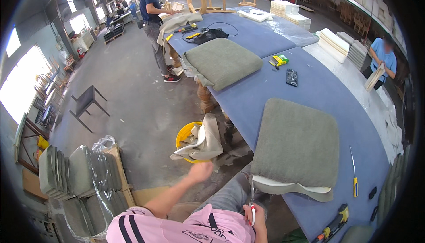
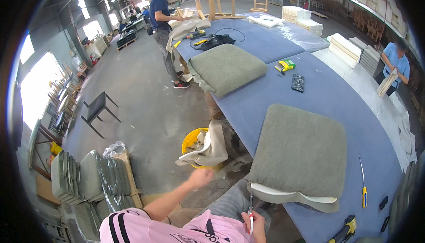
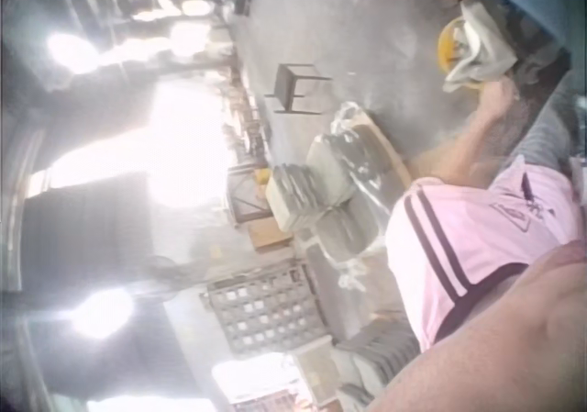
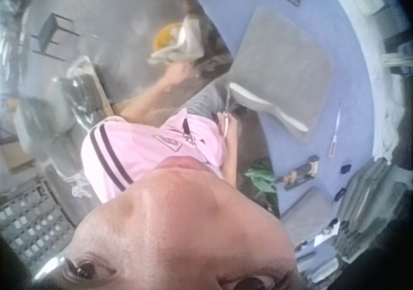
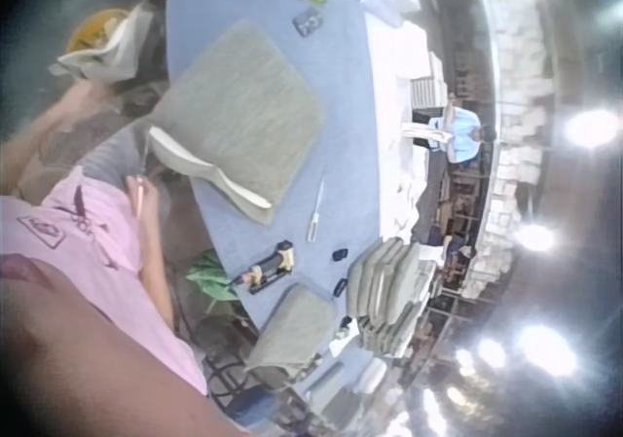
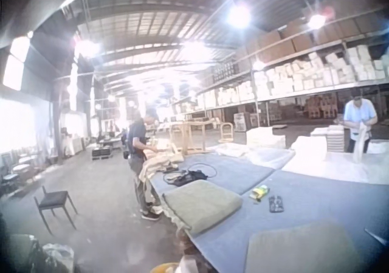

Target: The person folds fabric over a cushion, staples the edges with a staple gun, and trims excess fabric with scissors. The person repeats this process on multiple cushions at a workbench.

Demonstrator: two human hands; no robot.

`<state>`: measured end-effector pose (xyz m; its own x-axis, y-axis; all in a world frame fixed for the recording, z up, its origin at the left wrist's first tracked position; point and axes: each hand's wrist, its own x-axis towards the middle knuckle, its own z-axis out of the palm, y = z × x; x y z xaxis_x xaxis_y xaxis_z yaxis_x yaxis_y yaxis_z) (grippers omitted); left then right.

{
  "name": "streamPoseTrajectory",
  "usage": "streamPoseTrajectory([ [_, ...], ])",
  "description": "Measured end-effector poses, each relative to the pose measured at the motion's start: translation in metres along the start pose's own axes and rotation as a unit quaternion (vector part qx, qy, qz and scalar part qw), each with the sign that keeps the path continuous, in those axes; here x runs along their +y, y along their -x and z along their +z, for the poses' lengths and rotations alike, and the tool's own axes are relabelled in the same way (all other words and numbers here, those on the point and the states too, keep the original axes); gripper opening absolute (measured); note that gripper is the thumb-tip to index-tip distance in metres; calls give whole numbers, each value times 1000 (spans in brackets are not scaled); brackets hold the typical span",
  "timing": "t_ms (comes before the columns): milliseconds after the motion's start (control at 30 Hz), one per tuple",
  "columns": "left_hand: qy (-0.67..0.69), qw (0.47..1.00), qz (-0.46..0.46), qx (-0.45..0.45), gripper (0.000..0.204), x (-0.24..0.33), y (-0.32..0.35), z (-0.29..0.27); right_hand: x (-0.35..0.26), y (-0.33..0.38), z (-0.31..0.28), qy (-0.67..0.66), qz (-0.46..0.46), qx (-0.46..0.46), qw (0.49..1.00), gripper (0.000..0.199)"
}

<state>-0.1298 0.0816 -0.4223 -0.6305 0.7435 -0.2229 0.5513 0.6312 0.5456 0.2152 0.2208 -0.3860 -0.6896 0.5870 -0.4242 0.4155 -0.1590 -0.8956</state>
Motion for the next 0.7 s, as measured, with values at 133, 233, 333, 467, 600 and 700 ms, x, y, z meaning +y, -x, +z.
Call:
streamPoseTrajectory([
  [133,-25,984,-155,80,41,-121,-85,-17,-9,23,-1,10,15,16,1000,34],
  [233,-122,948,-193,221,56,-150,-109,-29,11,35,-4,39,14,36,999,27],
  [333,-172,928,-153,292,60,-112,-117,-27,41,44,-9,76,-3,92,993,23],
  [467,171,978,72,-97,57,13,-76,-22,42,63,-6,10,5,140,990,21],
  [600,445,826,135,-319,64,126,-9,10,-4,74,-6,35,3,145,989,35],
  [700,438,883,47,-165,58,163,0,63,16,76,-21,126,-58,164,977,37],
])
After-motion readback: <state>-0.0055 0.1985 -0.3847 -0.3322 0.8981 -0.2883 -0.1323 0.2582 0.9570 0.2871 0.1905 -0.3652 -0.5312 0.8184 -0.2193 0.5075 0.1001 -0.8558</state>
